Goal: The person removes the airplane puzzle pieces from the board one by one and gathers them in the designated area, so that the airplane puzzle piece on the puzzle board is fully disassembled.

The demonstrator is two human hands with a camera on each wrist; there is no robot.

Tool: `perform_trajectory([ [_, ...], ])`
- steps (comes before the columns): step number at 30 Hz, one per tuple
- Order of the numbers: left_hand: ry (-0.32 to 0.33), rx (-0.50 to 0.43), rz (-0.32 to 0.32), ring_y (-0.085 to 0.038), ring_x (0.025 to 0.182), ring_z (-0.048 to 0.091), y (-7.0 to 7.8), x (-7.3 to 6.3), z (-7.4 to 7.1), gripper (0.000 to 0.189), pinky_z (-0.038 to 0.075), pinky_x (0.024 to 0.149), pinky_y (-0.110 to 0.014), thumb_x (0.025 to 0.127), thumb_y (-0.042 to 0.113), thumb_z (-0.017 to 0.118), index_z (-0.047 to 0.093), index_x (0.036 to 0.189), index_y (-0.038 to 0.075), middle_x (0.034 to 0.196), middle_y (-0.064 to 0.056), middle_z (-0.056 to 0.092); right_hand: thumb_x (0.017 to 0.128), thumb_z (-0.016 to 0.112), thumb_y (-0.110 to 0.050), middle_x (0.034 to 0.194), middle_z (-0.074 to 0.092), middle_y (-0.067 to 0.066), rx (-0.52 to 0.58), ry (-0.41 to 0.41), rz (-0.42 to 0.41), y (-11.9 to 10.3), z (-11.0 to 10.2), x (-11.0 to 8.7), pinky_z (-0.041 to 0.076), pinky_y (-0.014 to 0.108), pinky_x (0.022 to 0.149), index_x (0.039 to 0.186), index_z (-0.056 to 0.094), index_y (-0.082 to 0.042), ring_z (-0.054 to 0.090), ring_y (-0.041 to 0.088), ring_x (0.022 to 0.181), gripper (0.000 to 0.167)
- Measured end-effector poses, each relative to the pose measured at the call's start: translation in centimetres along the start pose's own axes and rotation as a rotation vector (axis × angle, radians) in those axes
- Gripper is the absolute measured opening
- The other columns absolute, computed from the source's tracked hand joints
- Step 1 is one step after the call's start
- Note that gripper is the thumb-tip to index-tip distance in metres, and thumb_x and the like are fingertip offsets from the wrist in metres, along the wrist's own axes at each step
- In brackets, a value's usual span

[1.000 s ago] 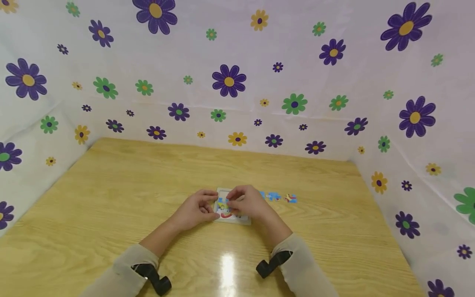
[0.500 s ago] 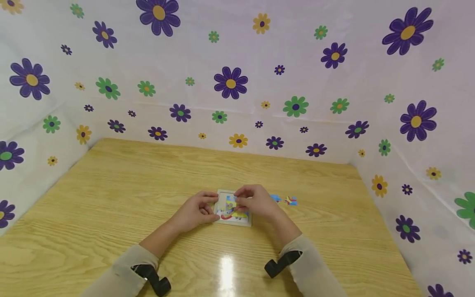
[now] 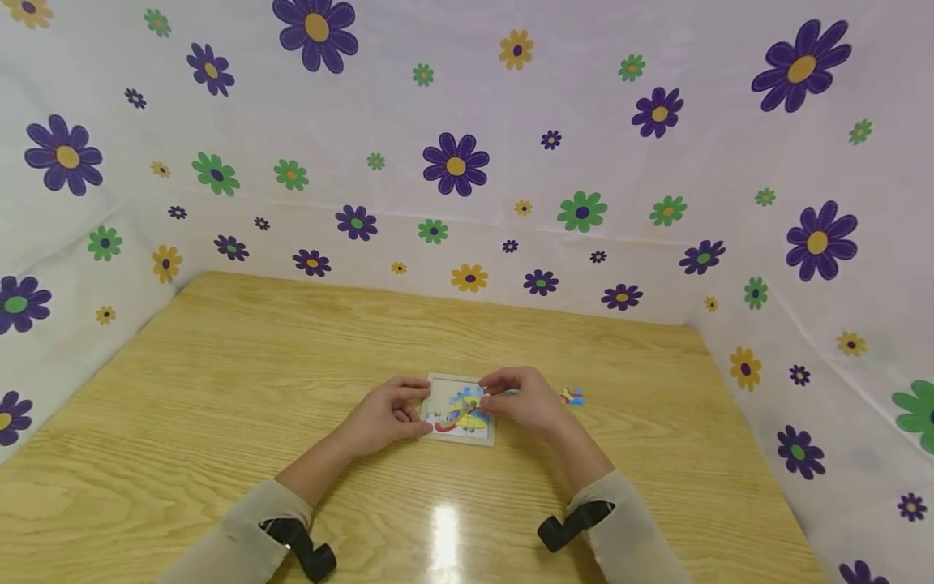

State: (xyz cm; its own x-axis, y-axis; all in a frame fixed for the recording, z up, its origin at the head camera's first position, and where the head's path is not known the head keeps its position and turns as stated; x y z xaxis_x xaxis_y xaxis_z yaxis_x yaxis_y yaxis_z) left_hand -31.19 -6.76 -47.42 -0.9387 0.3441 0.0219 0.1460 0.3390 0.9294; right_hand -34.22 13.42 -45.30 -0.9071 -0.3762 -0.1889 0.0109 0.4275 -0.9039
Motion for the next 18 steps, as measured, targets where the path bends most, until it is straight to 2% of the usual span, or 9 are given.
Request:
perform_trajectory([
  [6,0.006,-0.005,0.002,-0.009,0.082,0.061,-0.2,0.1,0.0,0.056,0.053,0.071,-0.017,0.082,0.008,0.083,0.061,0.132,-0.005,0.142,-0.011,0.052,0.091,0.074,-0.013,0.112,0.067,0.014,-0.081,0.043,0.003,0.5,-1.5,-0.7,0.057,0.027,0.083,0.119,0.071,-0.004,0.06,0.022,0.103,0.03],
  [12,0.007,-0.005,0.003,-0.01,0.082,0.061,-0.3,0.1,-0.1,0.055,0.052,0.071,-0.017,0.082,0.009,0.083,0.062,0.131,-0.004,0.141,-0.011,0.052,0.09,0.076,-0.019,0.109,0.07,0.01,-0.158,0.07,0.012,1.1,-2.9,-1.1,0.05,0.026,0.083,0.119,0.071,-0.006,0.06,0.021,0.103,0.033],
  [15,0.004,0.0,0.001,-0.009,0.082,0.061,-0.2,0.1,-0.1,0.055,0.052,0.071,-0.018,0.082,0.009,0.082,0.061,0.132,-0.004,0.141,-0.011,0.052,0.091,0.075,-0.018,0.109,0.07,0.012,-0.144,0.06,0.01,1.5,-3.3,-1.4,0.053,0.025,0.08,0.12,0.07,-0.003,0.061,0.019,0.099,0.034],
  [18,0.001,0.005,-0.001,-0.008,0.082,0.061,-0.2,0.0,-0.1,0.055,0.053,0.071,-0.018,0.083,0.009,0.082,0.061,0.132,-0.004,0.142,-0.011,0.051,0.093,0.071,-0.015,0.111,0.069,0.015,-0.085,0.046,0.025,2.0,-3.6,-1.7,0.057,0.023,0.079,0.121,0.068,0.001,0.064,0.017,0.095,0.032],
])
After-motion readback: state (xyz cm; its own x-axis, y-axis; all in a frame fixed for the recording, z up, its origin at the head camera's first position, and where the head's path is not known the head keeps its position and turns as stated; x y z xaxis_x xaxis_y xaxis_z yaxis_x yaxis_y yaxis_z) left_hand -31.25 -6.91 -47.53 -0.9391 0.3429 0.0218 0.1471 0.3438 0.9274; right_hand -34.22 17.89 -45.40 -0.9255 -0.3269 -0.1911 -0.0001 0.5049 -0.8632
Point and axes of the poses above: each hand's wrist, its own x-axis towards the middle knuckle, its own z-axis out of the palm, y = z × x, the point moved 9 cm from there along x, towards the middle knuckle
